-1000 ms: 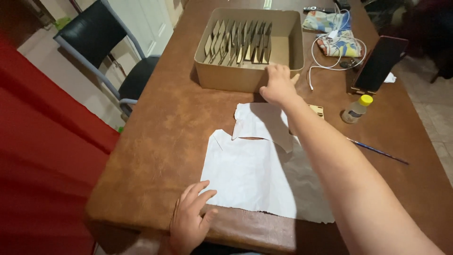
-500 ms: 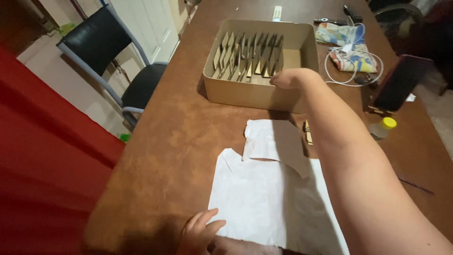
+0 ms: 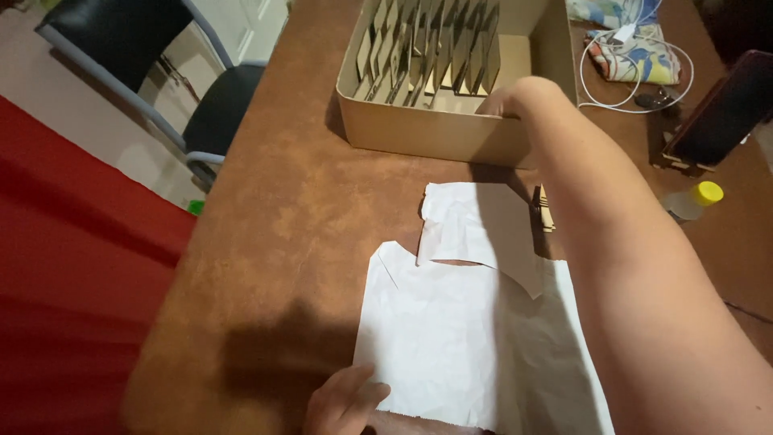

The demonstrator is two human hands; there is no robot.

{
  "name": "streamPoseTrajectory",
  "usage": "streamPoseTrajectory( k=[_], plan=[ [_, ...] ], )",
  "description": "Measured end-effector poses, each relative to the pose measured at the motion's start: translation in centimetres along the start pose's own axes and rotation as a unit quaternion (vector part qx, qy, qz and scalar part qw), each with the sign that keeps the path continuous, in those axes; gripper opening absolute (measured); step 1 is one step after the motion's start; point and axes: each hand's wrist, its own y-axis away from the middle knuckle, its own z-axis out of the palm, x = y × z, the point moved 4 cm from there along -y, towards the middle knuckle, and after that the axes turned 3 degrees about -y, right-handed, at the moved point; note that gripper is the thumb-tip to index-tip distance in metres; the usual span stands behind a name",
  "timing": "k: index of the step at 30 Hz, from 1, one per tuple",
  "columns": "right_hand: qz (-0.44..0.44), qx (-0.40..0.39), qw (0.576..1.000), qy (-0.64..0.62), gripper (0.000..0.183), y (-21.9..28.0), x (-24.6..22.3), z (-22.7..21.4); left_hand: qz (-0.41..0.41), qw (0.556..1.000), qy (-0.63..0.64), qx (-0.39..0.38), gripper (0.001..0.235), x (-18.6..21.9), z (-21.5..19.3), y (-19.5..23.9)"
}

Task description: The person opens a tube of glue and applies it to the slots of a flat wooden piece. They then pick up a second wooden piece and press it onto the glued piece to join them together.

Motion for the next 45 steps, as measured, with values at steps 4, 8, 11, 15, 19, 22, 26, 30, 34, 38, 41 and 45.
streamPoseTrajectory(
  k=[4, 8, 11, 15, 19, 22, 26, 30, 34, 38, 41, 45],
  plan=[
    [0.016, -0.080, 0.990, -0.112, 0.038, 0.8, 0.6, 0.4, -0.105, 0.992, 0.066, 0.012, 0.050, 3.8, -1.7, 1.9],
    [0.048, -0.004, 0.998, -0.028, 0.042, 0.7, 1.3, -0.6, -0.105, 0.990, 0.089, 0.017, 0.043, 4.6, -2.0, 2.5],
    [0.024, 0.001, 1.000, 0.017, 0.038, 3.9, 1.0, -0.2, 0.136, 0.974, 0.042, 0.176, 0.037, 8.5, -2.9, 7.2],
    [-0.164, 0.185, 0.958, 0.147, 0.039, -4.2, 2.4, -3.7, 0.469, 0.829, -0.166, 0.255, 0.063, 4.2, -2.0, 5.4],
    [-0.343, 0.335, 0.878, -0.018, 0.048, -5.2, 8.8, -5.3, 0.504, 0.826, -0.153, 0.201, 0.057, 6.2, -3.0, 6.3],
    [-0.244, 0.326, 0.912, 0.057, 0.052, 10.9, 6.9, -0.2, 0.513, 0.825, -0.104, 0.213, 0.048, 7.0, -3.2, 6.8],
    [-0.325, 0.120, 0.936, 0.066, 0.023, 20.1, 7.6, 10.6, 0.473, 0.841, -0.164, 0.204, 0.059, 7.3, -2.9, 6.9],
    [-0.413, 0.066, 0.908, -0.012, 0.044, 21.7, 8.7, 19.0, 0.459, 0.841, -0.219, 0.186, 0.053, 8.0, -2.5, 7.5],
    [-0.356, 0.090, 0.930, -0.021, 0.039, 20.6, 8.5, 24.0, 0.430, 0.854, -0.226, 0.185, 0.046, 8.1, -1.8, 7.9],
    [-0.437, 0.240, 0.867, -0.010, 0.039, 19.8, 9.9, 25.9, 0.446, 0.818, -0.219, 0.291, 0.043, 7.2, -1.6, 8.2],
    [-0.453, 0.339, 0.822, -0.073, 0.042, 21.8, 14.7, 24.8, 0.443, 0.822, -0.223, 0.279, 0.043, 7.4, -1.4, 8.5],
    [-0.386, 0.357, 0.845, -0.094, 0.060, 21.3, 19.9, 25.6, 0.451, 0.821, -0.268, 0.226, 0.034, 9.1, -0.9, 8.7]
  ],
)
